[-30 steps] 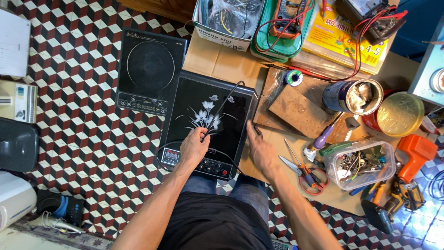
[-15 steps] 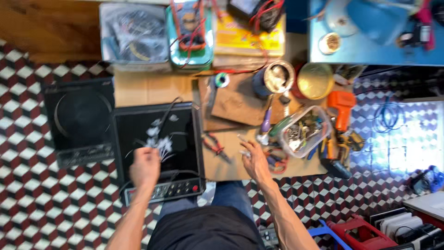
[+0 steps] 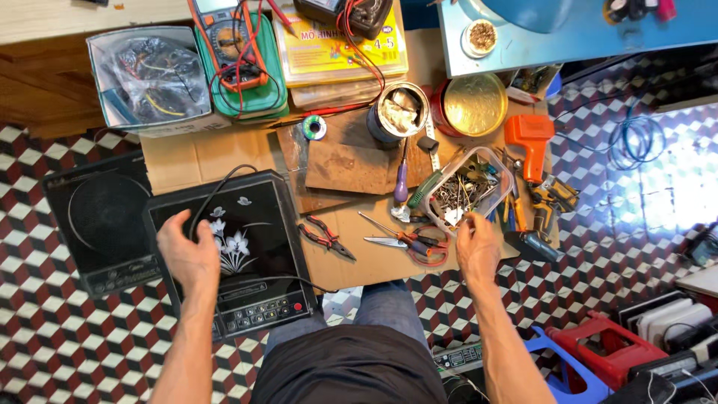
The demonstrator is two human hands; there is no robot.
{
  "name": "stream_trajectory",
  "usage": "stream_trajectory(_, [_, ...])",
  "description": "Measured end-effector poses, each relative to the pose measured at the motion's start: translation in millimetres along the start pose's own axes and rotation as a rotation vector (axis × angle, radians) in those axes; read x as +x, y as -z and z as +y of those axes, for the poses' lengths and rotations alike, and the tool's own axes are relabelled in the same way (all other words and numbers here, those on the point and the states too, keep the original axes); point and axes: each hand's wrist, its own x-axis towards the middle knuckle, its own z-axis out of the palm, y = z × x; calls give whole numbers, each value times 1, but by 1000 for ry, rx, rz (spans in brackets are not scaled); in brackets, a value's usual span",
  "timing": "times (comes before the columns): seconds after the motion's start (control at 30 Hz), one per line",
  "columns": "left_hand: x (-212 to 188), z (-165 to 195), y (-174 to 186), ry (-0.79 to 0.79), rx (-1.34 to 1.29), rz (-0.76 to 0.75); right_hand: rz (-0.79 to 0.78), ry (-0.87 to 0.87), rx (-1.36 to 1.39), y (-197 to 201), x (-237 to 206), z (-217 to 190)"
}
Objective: The person retrieves an induction cooktop from the floor and places it on a workbench. They wipe the surface with a cloth, press buttons on the control panel, and plug the power cord into a socket. The person then presses buttons again to test the unit's functionality.
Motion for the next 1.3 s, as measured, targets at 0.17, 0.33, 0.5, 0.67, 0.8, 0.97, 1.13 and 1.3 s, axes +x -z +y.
stream_trajectory(0.17, [-40, 59, -22, 209, -140, -214, -359, 431, -47, -53, 22, -23])
stream_trajectory(0.33, [-105, 104, -30, 325, -290, -353, -449, 530, -353, -111, 28, -58])
stream_trajectory(0.5, [-148, 115, -45, 537, -330, -407, -566, 584, -421, -107, 54, -62])
stream_trajectory(0.67, [-127, 121, -61, 645, -482, -317, -593, 422, 247, -108, 51, -108])
stream_trajectory(0.8, [-96, 141, -45, 681, -711, -414, -965, 79, 611, -125, 35, -148])
stream_trajectory(0.97, [-85, 133, -22, 451, -693, -353, -1002, -18, 673, -150, -7, -167])
stream_trajectory(1.13, [-80, 73, -3, 427, -458, -580, -1006, -62, 698, -173, -40, -174])
stream_trajectory(1.3, [-69, -46, 43, 394, -21, -9, -946, -117, 503, -199, -66, -182])
